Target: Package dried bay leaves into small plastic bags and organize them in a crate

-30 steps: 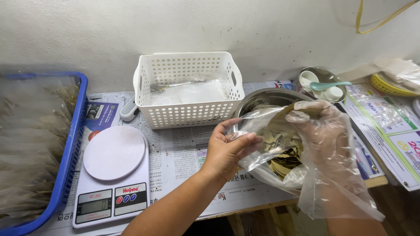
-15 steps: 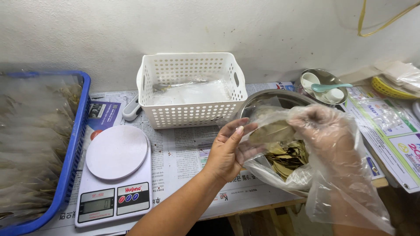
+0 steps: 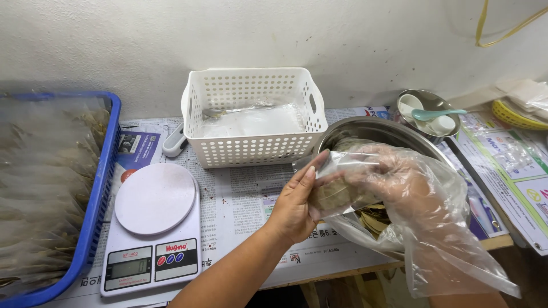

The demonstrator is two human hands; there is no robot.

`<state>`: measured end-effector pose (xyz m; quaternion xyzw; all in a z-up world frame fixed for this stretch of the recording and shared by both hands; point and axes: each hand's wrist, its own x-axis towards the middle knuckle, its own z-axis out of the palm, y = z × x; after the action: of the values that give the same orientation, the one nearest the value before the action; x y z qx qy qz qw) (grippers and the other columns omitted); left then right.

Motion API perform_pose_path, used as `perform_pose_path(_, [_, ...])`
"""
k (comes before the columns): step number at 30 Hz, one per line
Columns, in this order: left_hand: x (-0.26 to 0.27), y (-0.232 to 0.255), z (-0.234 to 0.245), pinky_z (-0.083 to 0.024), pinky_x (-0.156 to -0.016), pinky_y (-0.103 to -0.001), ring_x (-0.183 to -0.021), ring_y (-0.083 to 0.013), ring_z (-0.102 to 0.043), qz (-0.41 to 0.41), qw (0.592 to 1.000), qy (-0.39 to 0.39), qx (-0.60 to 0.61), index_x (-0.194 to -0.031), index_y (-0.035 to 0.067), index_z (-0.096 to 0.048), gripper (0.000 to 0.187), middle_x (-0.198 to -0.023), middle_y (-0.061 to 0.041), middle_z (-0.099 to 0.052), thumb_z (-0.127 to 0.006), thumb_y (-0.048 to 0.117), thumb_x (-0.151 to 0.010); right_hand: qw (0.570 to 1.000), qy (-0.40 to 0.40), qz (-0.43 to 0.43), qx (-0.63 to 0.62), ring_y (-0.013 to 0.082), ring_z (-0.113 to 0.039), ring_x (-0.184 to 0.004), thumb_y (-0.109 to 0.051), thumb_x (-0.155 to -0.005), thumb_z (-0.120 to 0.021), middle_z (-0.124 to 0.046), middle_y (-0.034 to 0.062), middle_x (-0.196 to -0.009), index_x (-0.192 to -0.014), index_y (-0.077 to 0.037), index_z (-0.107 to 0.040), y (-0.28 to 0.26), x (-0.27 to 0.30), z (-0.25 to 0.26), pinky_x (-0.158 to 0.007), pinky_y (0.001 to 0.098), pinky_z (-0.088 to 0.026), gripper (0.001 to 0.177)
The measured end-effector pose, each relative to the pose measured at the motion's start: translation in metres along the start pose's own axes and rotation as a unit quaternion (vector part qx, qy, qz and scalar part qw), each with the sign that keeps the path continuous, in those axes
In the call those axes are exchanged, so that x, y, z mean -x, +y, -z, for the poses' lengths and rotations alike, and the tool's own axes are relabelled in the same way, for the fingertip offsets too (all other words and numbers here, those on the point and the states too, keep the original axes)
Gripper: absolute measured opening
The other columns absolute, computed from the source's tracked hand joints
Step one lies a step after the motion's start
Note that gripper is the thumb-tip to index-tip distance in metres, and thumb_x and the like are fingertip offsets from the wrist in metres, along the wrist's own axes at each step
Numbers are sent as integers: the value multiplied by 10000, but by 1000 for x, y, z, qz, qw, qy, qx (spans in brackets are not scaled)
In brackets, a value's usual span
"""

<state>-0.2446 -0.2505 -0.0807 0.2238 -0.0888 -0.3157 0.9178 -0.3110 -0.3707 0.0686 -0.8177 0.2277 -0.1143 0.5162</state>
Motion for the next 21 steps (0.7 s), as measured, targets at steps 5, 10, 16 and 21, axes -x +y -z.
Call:
perform_pose_path(5, [-2,13,0,-558,-927,-650,-1136,-503,-653,69,996,34,35,-1475,143,-559,449,-1326,-290,-650,-516,289,-1053,986,41,139,84,215,-700,-881,-317,-915,-762,-733,58,-959,-827,-82,-685,86,-54,29,-811,337,-591,262])
perform_pose_path(10, [-4,5,4,-550,-951,-666,-1197,-558,-619,73,996,34,50,-1397,91,-575,388,-1308,-345,-640,-526,274,-1058,947,111,282,106,212,-711,-861,-249,-944,-767,-740,111,-939,-896,-2,-730,56,-37,19,-804,288,-586,255])
perform_pose_path(16, [-3,-5,15,-557,-979,-653,-1125,-477,-685,61,998,3,23,-1226,51,-657,242,-1226,-259,-711,-607,207,-1047,989,30,141,43,300,-727,-971,-274,-839,-819,-757,154,-1010,-834,-51,-731,23,-16,-12,-925,445,-568,239])
perform_pose_path(21, [10,11,-4,-585,-940,-604,-1116,-485,-674,73,997,-2,-13,-1234,27,-691,269,-1209,-276,-713,-699,97,-975,999,-3,-10,47,414,-699,-1078,-244,-765,-894,-754,251,-1057,-980,15,-761,-14,-7,-21,-1050,570,-490,361])
